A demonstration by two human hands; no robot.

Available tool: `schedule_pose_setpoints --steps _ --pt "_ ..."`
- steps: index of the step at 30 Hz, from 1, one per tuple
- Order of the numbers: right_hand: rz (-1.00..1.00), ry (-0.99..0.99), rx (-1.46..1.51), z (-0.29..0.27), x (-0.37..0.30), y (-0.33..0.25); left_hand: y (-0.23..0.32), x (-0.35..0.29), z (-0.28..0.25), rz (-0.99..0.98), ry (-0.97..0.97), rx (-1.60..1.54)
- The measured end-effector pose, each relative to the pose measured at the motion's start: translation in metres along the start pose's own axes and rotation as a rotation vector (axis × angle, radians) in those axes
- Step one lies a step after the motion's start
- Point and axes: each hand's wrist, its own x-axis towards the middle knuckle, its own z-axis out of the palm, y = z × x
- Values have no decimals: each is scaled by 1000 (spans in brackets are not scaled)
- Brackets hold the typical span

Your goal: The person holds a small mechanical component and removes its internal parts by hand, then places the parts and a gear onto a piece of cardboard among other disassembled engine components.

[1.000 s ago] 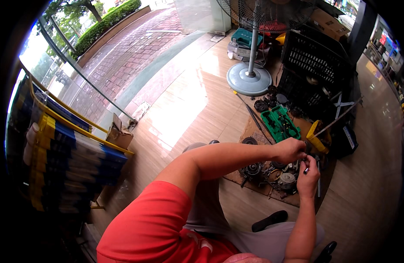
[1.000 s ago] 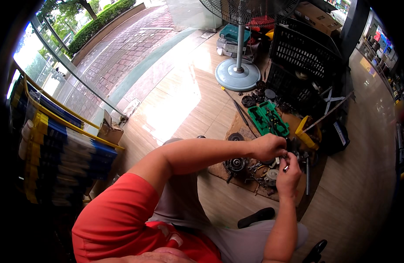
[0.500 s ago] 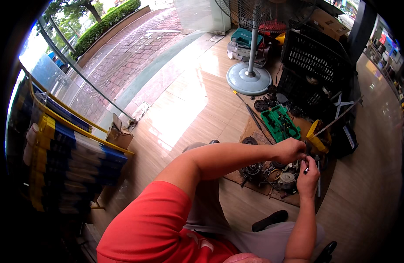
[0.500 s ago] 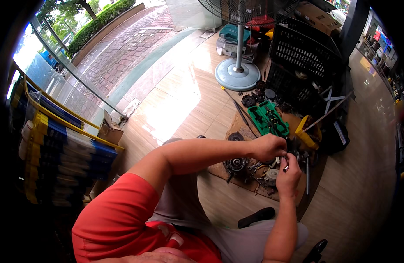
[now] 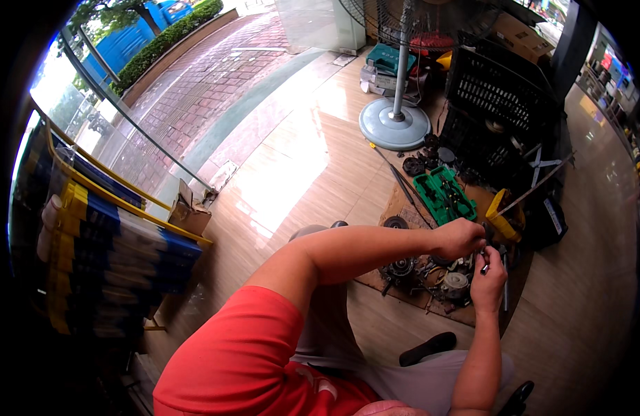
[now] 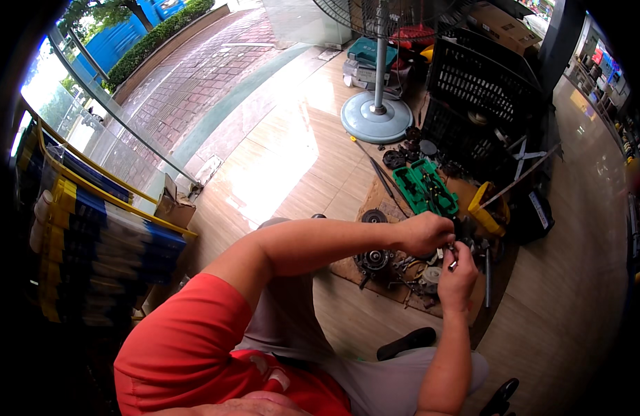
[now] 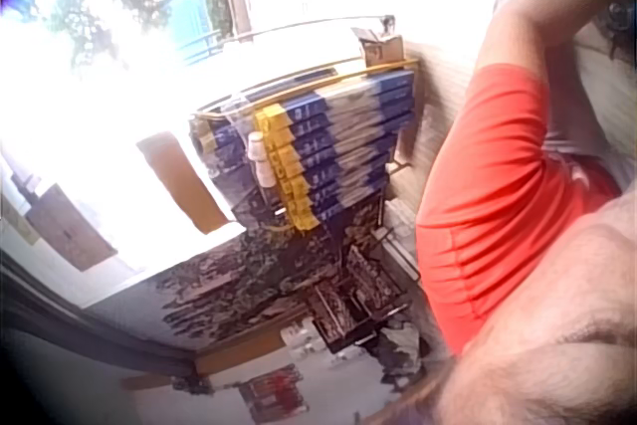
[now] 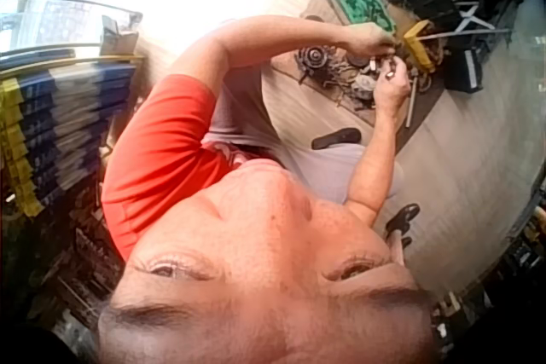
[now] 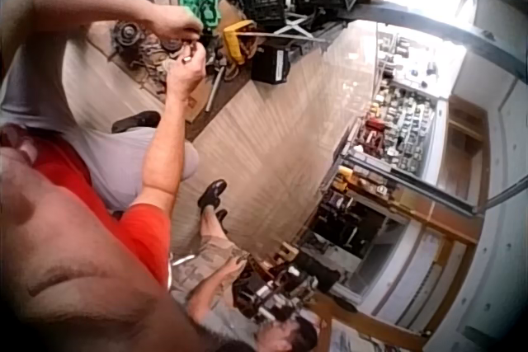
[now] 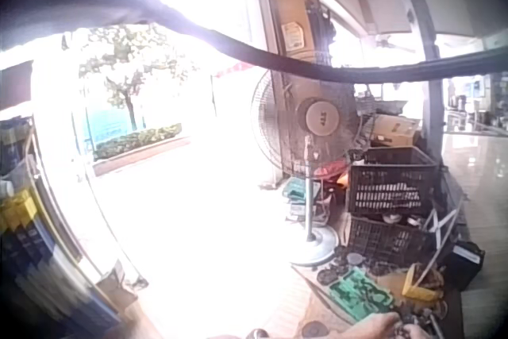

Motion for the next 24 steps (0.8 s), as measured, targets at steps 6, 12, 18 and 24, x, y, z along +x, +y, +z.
schedule_pose_setpoints --steps 6,12,18,24 --pt "-40 11 -6 -1 1 0 -2 2 2 -4 11 -5" --pt "-24 -3 12 0 0 0 -2 0 1 10 1 -10" --pt "85 -47 18 -5 -2 -4 1 2 1 -12 -17 -2" --pt "32 18 7 3 1 -2 -4 1 -1 -11 0 -18"
